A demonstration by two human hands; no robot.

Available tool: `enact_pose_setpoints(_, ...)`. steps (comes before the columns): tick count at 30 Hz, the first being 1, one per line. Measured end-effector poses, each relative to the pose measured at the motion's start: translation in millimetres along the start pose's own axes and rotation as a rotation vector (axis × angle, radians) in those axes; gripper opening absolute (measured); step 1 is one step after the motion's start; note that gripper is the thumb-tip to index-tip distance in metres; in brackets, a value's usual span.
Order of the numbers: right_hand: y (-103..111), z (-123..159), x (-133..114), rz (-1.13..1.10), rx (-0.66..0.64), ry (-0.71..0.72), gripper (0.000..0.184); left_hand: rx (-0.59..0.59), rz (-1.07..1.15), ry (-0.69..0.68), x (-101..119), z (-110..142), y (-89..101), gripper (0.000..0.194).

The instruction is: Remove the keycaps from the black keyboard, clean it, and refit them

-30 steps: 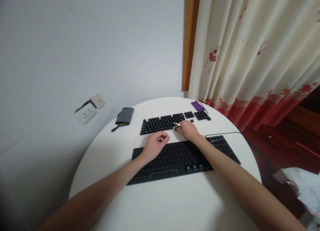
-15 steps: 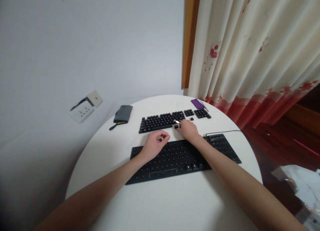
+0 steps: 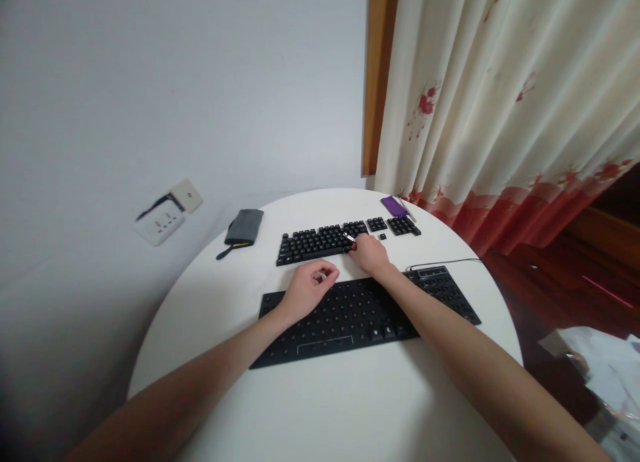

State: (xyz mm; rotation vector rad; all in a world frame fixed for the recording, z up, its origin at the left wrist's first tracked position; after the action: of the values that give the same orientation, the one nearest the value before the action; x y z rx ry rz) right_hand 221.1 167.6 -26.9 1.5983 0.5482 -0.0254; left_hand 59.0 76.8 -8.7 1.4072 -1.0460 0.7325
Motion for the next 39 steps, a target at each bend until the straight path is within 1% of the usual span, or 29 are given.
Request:
enact_pose_setpoints(16,2,2,-6,-0.008,0.021,-0.017,0.017,-0.024,-0.011,0.004,0,-1,-1.3,0.011)
enact_pose_setpoints(18,8,4,-7,-0.009,0.025,-0.019,0.017,-0.021,-0.013,0.004,1,-1,-0.9,0.011)
enact_pose_setpoints(20,19,7,-7,-0.011,0.057,-0.027,0.019,-0.025,-0.017,0.004,0,-1,-0.9,0.012)
enact_pose_setpoints(21,27,9,-7,-0.020,0.094,-0.025,0.020,-0.029,-0.020,0.006,0,-1,-1.0,0.012)
enact_pose_setpoints(23,46,15,-7,-0.087,0.212,-0.003,0.023,-0.040,-0.026,0.012,-2,-1,-1.5,0.013)
enact_pose_setpoints(25,62,25,-5,-0.247,0.320,0.037,0.031,-0.048,-0.034,0.016,-3,-1,-1.9,0.013)
enact_pose_setpoints(28,81,46,-3,-0.510,0.411,0.106,0.039,-0.058,-0.046,0.009,-3,0,-2.4,0.013)
enact_pose_setpoints(29,87,55,-1,-0.539,0.441,0.127,0.040,-0.061,-0.050,0.007,-2,0,-2.5,0.012)
enact_pose_setpoints(31,99,75,2,-0.502,0.494,0.131,0.040,-0.063,-0.059,0.003,0,1,-2.4,0.011)
enact_pose_setpoints(33,107,95,5,-0.436,0.494,0.097,0.041,-0.062,-0.074,0.003,3,1,-2.4,0.010)
enact_pose_setpoints(36,107,125,9,-0.423,0.466,0.022,0.046,-0.062,-0.097,0.006,5,1,-2.6,0.010)
enact_pose_setpoints(37,103,135,10,-0.451,0.462,-0.010,0.047,-0.065,-0.103,0.006,5,1,-2.9,0.011)
enact_pose_setpoints(39,88,152,10,-0.557,0.418,-0.055,0.044,-0.068,-0.110,0.003,4,1,-3.3,0.011)
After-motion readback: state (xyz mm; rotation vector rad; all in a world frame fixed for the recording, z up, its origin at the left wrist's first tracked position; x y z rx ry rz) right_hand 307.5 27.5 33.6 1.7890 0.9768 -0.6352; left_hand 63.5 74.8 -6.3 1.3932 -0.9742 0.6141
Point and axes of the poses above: each hand's wrist, its own z-axis away from the middle knuckle, its own y-axis out of the back of the hand, x = y × z, the point moved 5 cm from there along -z, towards the middle knuckle, and after that the axes turned 14 degrees about y, right-handed, at the moved point
